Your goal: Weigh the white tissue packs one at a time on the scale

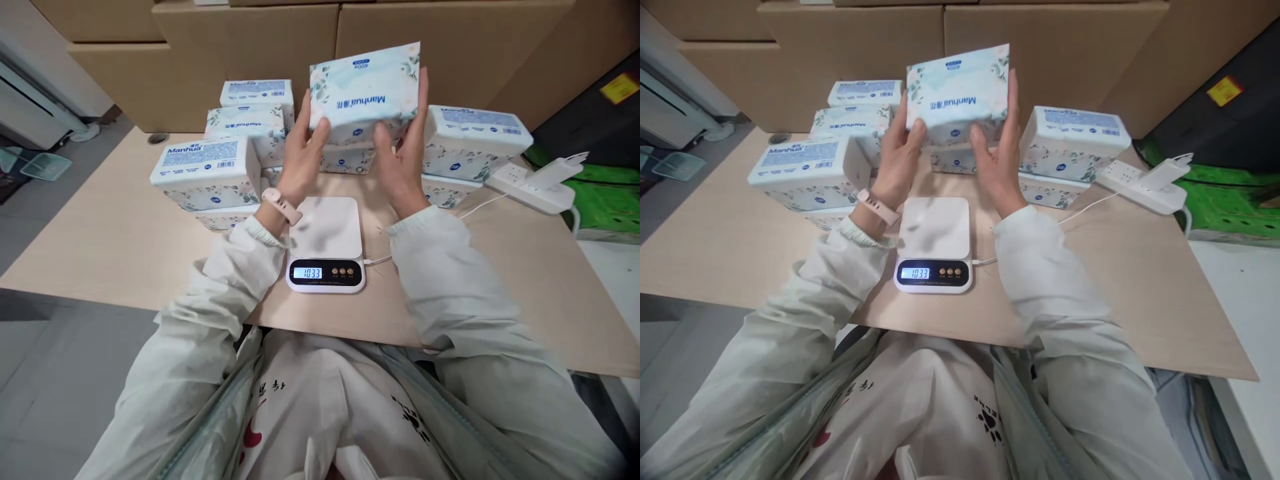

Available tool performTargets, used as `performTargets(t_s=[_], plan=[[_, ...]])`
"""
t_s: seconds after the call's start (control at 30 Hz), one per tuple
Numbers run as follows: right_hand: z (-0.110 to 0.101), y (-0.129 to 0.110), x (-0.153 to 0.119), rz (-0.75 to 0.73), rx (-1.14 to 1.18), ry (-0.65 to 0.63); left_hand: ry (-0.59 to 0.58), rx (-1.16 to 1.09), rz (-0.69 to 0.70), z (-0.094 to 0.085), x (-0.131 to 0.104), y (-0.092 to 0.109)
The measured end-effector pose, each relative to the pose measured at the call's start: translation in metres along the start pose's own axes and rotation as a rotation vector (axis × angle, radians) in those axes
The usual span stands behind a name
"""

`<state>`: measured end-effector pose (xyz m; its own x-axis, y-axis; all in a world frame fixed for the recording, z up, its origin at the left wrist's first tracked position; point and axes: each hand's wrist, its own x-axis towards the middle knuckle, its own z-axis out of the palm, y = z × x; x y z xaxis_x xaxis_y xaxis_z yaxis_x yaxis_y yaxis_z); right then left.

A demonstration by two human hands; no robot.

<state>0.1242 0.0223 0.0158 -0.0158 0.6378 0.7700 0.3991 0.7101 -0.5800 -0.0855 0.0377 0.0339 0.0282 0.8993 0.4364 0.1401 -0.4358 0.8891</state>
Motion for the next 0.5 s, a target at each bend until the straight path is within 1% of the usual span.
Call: performTargets(t_s=[0.07, 0.1, 0.13, 0.2, 0.3, 0.37, 0.43, 0.5], plan=[[0.01, 0.02, 0.012, 0.014, 0.006, 0.044, 0.005, 0.064, -0.049, 0.01, 0.033, -0.01], [0.015, 0.028, 0.016, 0.04, 0.004, 0.056, 0.0, 0.085, -0.065, 0.014, 0.045, -0.014], [0.02, 0.035, 0.018, 0.088, -0.005, 0.058, 0.01, 0.1, -0.09, 0.018, 0.055, -0.018], [0.03, 0.046, 0.019, 0.239, -0.031, 0.032, 0.024, 0.121, -0.153, 0.025, 0.068, -0.026], [0.044, 0.06, 0.017, 0.483, -0.064, -0.008, 0.045, 0.128, -0.199, 0.031, 0.075, -0.037], [0.051, 0.068, 0.017, 0.566, -0.07, 0.0, 0.052, 0.113, -0.195, 0.034, 0.077, -0.04], [0.054, 0.071, 0.018, 0.632, -0.073, 0.006, 0.067, 0.107, -0.218, 0.038, 0.079, -0.036], [0.052, 0.065, 0.018, 0.687, -0.078, 0.015, 0.096, 0.132, -0.232, 0.043, 0.075, -0.023]])
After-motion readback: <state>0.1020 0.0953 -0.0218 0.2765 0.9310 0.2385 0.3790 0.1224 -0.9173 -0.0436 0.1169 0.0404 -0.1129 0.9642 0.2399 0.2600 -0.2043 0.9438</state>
